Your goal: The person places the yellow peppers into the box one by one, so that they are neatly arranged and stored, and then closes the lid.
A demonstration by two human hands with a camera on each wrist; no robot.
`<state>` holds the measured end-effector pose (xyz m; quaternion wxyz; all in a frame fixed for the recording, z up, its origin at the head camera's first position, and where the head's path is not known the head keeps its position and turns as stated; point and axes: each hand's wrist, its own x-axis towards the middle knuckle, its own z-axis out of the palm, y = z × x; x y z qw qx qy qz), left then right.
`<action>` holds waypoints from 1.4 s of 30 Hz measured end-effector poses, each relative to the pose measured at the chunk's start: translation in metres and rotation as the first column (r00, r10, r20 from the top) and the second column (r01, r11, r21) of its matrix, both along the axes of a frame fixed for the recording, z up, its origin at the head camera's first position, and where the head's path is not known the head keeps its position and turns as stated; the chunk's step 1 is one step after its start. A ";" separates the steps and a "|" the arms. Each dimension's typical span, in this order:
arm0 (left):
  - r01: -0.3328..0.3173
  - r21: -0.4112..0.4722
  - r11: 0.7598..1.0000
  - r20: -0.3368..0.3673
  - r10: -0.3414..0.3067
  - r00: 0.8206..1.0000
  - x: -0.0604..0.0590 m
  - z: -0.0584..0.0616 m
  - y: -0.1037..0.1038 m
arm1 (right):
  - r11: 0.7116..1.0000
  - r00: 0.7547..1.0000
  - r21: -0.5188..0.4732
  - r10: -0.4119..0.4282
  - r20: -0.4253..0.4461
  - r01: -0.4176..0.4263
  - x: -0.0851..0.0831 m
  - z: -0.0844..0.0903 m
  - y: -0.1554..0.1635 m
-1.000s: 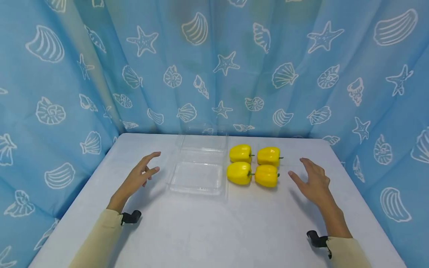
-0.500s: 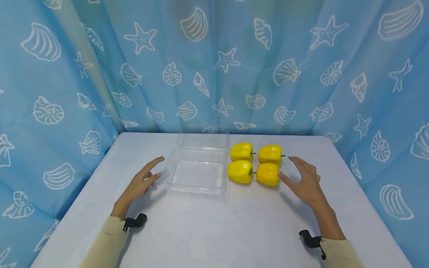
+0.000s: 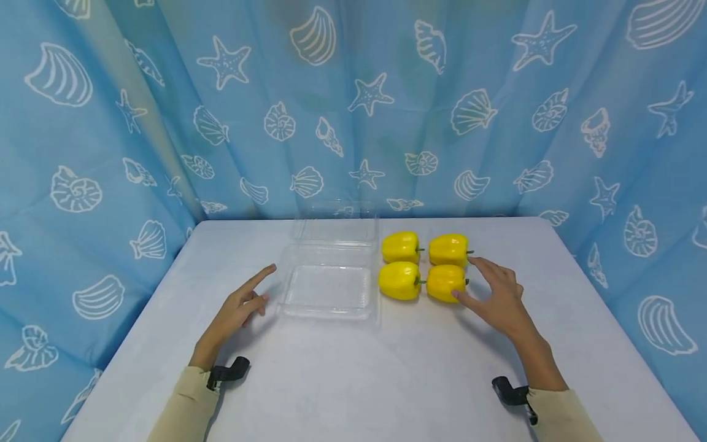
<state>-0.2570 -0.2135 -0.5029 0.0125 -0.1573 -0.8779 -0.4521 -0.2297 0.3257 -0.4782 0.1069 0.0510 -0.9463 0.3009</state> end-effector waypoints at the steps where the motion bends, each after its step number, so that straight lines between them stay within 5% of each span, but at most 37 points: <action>1: 0.001 -0.005 1.000 -0.005 -0.001 1.000 0.000 0.000 0.000 | 1.000 1.000 0.002 0.005 -0.004 -0.005 -0.001 0.000 0.000; 16: 0.021 0.004 1.000 -0.028 -0.021 0.999 0.003 -0.002 -0.002 | 0.995 0.994 0.011 0.096 0.045 -0.096 -0.011 -0.005 -0.005; 29: 0.054 0.001 0.999 -0.050 -0.054 0.997 0.000 -0.002 -0.003 | 0.998 1.000 0.059 0.021 0.007 -0.021 -0.010 -0.007 -0.005; 42: 0.057 0.003 0.998 -0.068 -0.056 0.996 0.000 -0.005 -0.008 | 0.998 0.998 -0.045 -0.052 -0.037 0.051 -0.006 -0.006 -0.009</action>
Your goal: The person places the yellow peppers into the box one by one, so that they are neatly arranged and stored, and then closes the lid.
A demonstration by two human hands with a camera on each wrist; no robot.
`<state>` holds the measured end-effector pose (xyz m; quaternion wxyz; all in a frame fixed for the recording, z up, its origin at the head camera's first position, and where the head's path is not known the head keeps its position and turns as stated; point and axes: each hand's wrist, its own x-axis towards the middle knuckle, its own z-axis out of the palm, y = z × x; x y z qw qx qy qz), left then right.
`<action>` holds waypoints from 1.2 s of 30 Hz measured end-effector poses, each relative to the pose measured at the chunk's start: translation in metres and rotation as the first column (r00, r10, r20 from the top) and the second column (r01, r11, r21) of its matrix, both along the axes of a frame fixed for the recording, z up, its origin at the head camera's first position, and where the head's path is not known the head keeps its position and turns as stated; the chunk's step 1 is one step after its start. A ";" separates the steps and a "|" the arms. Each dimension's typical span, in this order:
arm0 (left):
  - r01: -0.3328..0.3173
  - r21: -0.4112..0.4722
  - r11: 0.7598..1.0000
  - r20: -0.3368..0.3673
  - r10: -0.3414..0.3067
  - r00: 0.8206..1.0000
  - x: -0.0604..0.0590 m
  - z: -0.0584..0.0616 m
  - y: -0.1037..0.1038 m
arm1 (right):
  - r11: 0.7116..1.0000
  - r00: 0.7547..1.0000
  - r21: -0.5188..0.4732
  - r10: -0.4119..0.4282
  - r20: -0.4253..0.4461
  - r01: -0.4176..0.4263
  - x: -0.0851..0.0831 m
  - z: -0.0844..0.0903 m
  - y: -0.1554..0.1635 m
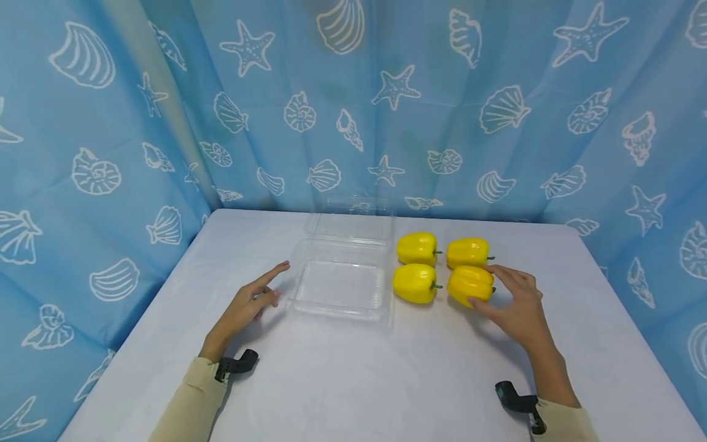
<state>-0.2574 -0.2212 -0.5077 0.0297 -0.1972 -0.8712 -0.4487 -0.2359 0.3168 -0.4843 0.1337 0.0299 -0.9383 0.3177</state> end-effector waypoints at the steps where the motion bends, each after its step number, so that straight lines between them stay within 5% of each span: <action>1: 0.003 0.001 1.000 0.000 -0.003 1.000 0.000 0.000 0.000 | 1.000 1.000 -0.006 -0.001 -0.003 0.001 0.000 0.000 0.000; 36: 0.004 0.001 1.000 -0.012 -0.004 1.000 0.001 -0.002 0.000 | 1.000 0.991 -0.006 0.026 -0.129 -0.027 -0.005 0.018 -0.021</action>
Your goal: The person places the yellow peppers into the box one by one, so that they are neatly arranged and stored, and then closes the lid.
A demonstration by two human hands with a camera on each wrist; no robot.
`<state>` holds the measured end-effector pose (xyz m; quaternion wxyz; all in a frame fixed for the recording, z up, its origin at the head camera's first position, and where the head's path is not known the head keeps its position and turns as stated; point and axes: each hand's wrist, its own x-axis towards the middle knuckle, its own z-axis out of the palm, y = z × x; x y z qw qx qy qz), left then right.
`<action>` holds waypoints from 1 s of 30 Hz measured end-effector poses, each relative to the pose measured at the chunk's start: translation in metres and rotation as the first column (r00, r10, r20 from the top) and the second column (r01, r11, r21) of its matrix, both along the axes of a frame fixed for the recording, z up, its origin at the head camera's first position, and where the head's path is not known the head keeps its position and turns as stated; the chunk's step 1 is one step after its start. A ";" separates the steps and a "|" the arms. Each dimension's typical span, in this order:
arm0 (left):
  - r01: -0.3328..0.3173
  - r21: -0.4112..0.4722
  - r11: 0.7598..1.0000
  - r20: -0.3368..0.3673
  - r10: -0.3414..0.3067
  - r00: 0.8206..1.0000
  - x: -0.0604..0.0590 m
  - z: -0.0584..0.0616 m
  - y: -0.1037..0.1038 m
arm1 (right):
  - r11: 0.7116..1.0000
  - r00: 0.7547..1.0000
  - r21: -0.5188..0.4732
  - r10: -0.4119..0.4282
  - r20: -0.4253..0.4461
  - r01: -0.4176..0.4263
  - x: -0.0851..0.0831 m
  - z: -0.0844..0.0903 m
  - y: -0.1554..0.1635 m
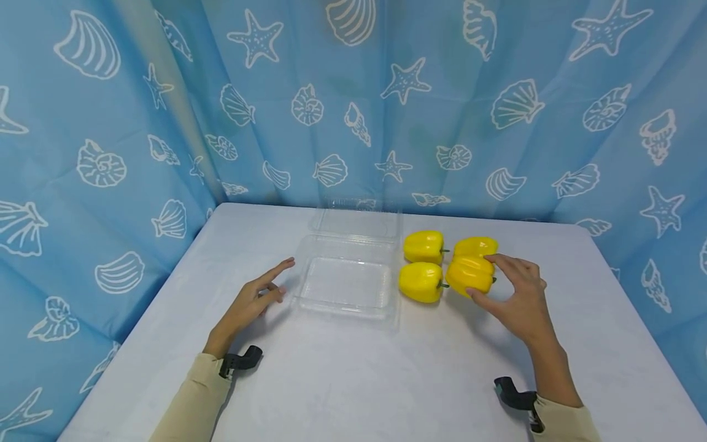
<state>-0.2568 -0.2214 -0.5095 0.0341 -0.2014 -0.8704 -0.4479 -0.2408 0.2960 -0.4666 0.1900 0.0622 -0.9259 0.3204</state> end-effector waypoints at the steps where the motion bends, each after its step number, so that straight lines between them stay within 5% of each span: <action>1: 0.003 0.003 1.000 -0.004 -0.003 1.000 0.000 0.000 0.000 | 1.000 1.000 0.000 0.001 0.000 -0.001 0.000 0.000 -0.001; 30: 0.004 -0.002 1.000 -0.007 -0.004 1.000 0.000 0.002 0.000 | 0.995 0.993 -0.056 0.073 -0.088 -0.078 -0.012 0.017 -0.039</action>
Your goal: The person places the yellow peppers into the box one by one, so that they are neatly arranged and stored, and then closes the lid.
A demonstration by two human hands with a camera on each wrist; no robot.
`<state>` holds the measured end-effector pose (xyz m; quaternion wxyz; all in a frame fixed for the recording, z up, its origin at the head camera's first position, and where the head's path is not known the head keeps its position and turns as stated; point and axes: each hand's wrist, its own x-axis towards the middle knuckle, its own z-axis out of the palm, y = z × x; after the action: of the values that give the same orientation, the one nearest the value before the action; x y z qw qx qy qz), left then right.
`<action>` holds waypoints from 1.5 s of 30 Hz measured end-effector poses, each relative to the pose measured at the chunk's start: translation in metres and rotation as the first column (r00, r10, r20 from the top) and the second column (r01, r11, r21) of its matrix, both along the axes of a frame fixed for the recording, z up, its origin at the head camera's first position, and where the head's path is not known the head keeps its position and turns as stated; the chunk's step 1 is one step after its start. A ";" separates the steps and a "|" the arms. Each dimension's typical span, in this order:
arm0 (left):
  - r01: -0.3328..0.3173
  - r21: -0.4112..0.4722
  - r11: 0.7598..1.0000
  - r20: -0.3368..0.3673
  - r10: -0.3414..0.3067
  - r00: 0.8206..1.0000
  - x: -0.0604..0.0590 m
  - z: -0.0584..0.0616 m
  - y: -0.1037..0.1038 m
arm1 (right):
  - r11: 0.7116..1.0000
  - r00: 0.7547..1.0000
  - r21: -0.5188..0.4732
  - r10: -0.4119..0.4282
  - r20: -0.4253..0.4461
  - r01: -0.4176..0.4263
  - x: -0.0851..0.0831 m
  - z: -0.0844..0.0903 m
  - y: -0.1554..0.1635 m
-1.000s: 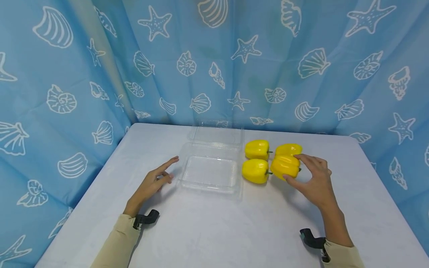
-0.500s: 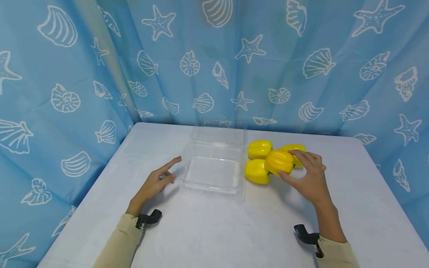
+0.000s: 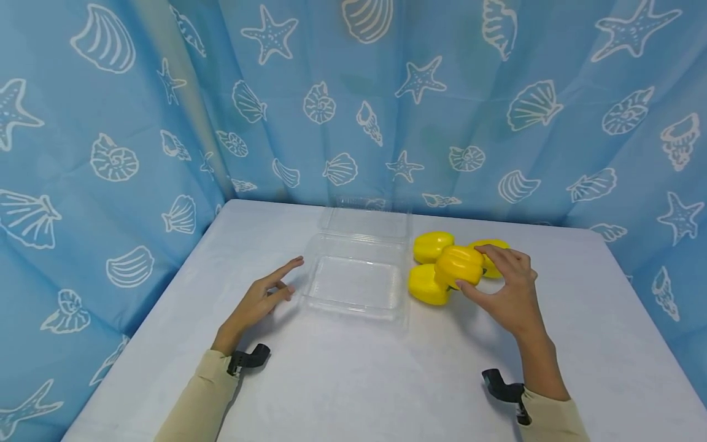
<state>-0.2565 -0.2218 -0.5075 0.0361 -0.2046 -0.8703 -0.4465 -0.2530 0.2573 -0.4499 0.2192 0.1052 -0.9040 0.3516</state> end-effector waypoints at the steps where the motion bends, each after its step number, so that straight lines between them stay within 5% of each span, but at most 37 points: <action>1: -0.001 -0.001 1.000 0.002 0.001 1.000 0.000 0.000 0.000 | 1.000 1.000 -0.002 0.003 0.000 -0.003 0.000 0.000 -0.001; 45: 0.001 0.002 1.000 0.005 -0.001 1.000 -0.002 0.000 -0.004 | 0.997 0.996 0.001 0.081 0.043 -0.081 -0.017 0.002 -0.055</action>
<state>-0.2584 -0.2256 -0.5076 0.0337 -0.2039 -0.8698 -0.4480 -0.2701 0.2020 -0.4475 0.1850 0.1346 -0.9040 0.3612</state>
